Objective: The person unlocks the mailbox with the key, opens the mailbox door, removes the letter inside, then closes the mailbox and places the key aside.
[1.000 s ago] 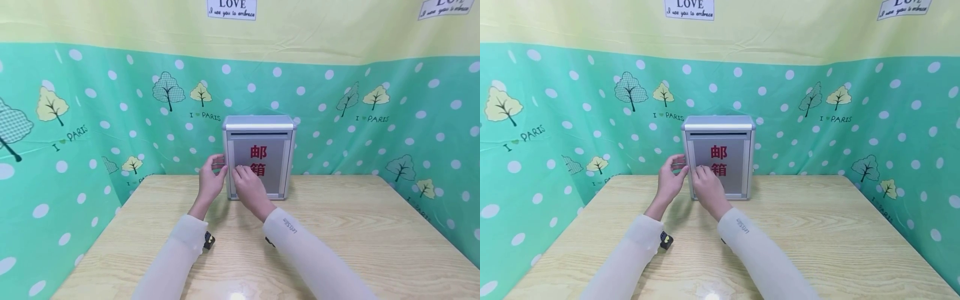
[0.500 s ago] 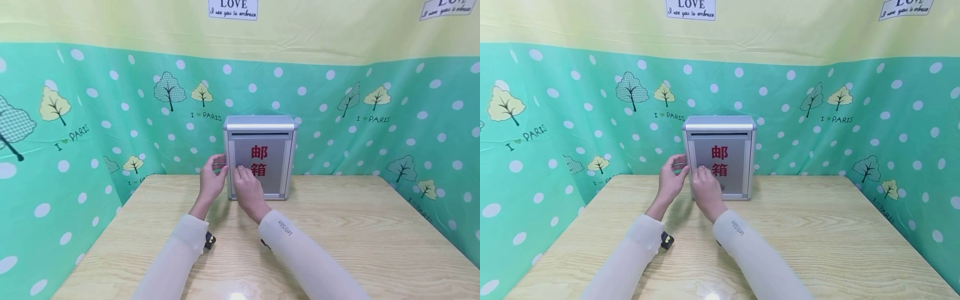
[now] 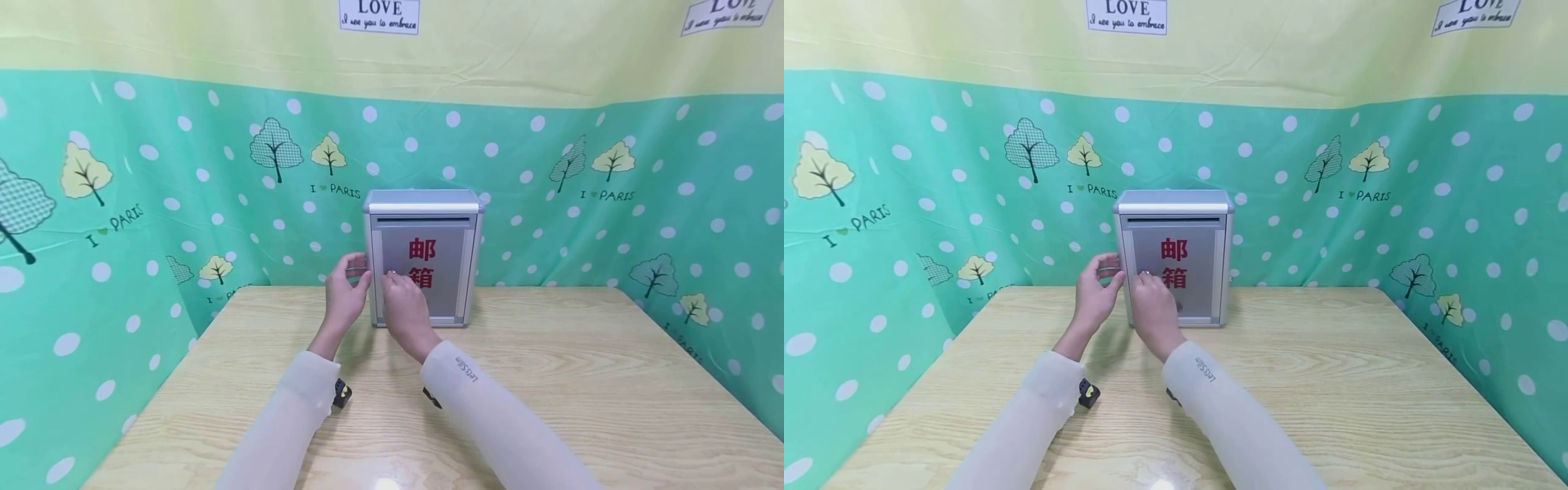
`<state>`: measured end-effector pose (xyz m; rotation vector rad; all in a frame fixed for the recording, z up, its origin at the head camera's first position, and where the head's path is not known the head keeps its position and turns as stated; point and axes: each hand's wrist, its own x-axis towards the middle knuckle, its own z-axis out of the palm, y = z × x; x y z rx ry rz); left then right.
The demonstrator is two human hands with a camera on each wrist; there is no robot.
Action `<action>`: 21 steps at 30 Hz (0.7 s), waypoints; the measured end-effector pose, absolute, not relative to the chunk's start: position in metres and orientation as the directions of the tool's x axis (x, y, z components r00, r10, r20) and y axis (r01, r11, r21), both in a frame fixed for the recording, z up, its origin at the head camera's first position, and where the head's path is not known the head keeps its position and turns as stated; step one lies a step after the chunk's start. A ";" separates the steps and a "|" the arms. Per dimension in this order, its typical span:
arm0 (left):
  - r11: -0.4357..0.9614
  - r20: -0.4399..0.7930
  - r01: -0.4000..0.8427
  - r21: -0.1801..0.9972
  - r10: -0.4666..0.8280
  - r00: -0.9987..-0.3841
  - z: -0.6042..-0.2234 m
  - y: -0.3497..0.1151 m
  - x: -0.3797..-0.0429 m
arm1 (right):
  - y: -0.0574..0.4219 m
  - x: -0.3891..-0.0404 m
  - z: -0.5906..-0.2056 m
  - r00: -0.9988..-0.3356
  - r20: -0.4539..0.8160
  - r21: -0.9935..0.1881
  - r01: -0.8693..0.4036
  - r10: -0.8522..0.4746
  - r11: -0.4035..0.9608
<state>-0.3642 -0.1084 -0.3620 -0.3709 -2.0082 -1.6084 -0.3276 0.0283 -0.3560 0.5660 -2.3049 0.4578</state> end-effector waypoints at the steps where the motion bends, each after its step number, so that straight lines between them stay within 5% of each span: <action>1: 0.250 0.561 0.523 0.815 -0.114 -0.820 -0.362 -0.108 -0.364 | 0.028 -0.327 -0.355 -0.656 0.712 -0.189 -0.520 -0.249 0.833; 21: 0.245 0.550 0.514 0.822 -0.109 -0.828 -0.363 -0.109 -0.365 | 0.020 -0.326 -0.351 -0.755 0.651 -0.602 -0.455 0.074 0.657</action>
